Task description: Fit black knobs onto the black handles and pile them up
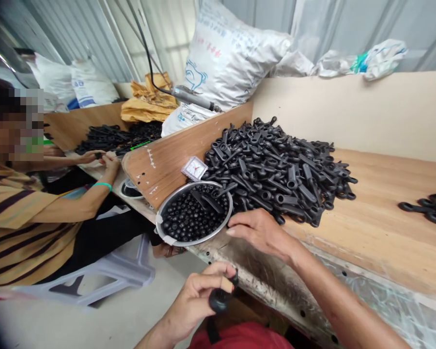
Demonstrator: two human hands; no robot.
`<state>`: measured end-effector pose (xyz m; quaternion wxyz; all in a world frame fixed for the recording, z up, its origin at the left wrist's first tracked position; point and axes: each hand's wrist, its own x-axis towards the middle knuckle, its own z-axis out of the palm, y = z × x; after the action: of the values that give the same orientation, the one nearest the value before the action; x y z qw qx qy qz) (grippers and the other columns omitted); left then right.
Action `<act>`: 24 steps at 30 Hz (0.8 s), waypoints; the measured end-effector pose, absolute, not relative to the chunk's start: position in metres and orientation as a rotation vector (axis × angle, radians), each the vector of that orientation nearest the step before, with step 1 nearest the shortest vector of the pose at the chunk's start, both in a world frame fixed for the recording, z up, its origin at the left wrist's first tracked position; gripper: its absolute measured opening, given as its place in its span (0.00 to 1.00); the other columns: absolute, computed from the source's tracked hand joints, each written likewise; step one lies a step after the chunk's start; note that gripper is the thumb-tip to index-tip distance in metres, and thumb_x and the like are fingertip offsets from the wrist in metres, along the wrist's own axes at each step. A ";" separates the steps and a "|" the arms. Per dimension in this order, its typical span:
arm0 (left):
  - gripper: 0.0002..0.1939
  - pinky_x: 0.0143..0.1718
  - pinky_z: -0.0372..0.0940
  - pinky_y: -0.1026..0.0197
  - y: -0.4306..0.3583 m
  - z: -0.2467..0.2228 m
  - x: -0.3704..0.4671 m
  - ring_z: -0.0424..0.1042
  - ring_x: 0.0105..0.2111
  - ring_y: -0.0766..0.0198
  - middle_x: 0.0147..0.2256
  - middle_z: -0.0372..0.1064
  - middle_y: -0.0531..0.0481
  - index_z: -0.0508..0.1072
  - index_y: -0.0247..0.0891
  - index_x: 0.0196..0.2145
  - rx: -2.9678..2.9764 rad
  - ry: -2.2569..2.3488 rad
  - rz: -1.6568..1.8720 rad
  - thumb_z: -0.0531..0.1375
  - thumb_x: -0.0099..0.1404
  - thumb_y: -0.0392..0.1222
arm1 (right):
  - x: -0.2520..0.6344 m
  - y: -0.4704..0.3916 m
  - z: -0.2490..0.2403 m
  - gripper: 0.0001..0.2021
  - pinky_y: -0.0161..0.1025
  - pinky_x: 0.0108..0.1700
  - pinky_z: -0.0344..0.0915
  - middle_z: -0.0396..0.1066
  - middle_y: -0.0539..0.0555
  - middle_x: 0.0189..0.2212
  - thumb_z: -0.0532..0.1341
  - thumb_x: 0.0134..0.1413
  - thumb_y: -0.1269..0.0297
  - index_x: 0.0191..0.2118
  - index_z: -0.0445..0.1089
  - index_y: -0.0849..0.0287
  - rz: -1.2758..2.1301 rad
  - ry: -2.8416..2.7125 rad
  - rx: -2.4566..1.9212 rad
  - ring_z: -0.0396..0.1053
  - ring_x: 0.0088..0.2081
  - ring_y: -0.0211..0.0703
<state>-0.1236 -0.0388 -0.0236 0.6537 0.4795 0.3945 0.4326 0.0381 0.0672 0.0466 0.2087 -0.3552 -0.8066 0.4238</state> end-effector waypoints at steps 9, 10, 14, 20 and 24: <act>0.12 0.17 0.57 0.69 -0.016 -0.036 -0.068 0.62 0.15 0.71 0.19 0.67 0.52 0.74 0.36 0.33 0.714 0.720 0.825 0.61 0.47 0.33 | 0.156 -0.003 0.007 0.14 0.34 0.21 0.59 0.70 0.53 0.21 0.65 0.33 0.52 0.23 0.76 0.58 1.108 -1.463 -1.504 0.61 0.20 0.39; 0.13 0.16 0.57 0.69 -0.016 -0.038 -0.062 0.60 0.12 0.72 0.15 0.65 0.54 0.73 0.35 0.34 0.698 0.683 0.792 0.60 0.47 0.34 | 0.164 -0.008 0.006 0.14 0.34 0.20 0.59 0.70 0.53 0.20 0.66 0.30 0.53 0.24 0.76 0.58 1.123 -1.371 -1.529 0.60 0.19 0.38; 0.12 0.17 0.63 0.62 -0.014 -0.037 -0.047 0.70 0.18 0.60 0.21 0.71 0.46 0.70 0.33 0.32 0.599 0.472 0.706 0.57 0.46 0.37 | 0.178 -0.024 0.000 0.14 0.34 0.19 0.60 0.69 0.55 0.18 0.70 0.28 0.56 0.25 0.77 0.59 1.258 -1.097 -1.397 0.62 0.18 0.38; 0.12 0.17 0.65 0.61 -0.007 -0.025 -0.042 0.73 0.23 0.55 0.25 0.72 0.41 0.70 0.30 0.30 0.535 0.196 0.733 0.57 0.52 0.43 | 0.166 -0.034 -0.020 0.11 0.30 0.16 0.57 0.67 0.53 0.17 0.69 0.35 0.58 0.28 0.76 0.58 1.466 -0.758 -0.999 0.63 0.18 0.36; 0.19 0.12 0.60 0.71 -0.001 -0.020 -0.049 0.65 0.13 0.69 0.21 0.71 0.48 0.67 0.36 0.41 0.633 0.281 0.874 0.58 0.49 0.32 | 0.153 -0.030 -0.026 0.10 0.28 0.16 0.55 0.64 0.50 0.14 0.69 0.37 0.59 0.29 0.76 0.57 1.520 -0.718 -0.823 0.60 0.16 0.33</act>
<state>-0.0491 -0.0015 -0.0195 0.8485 0.3001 0.1332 0.4149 0.1533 -0.0304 -0.0260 0.5930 -0.3540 -0.3088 0.6540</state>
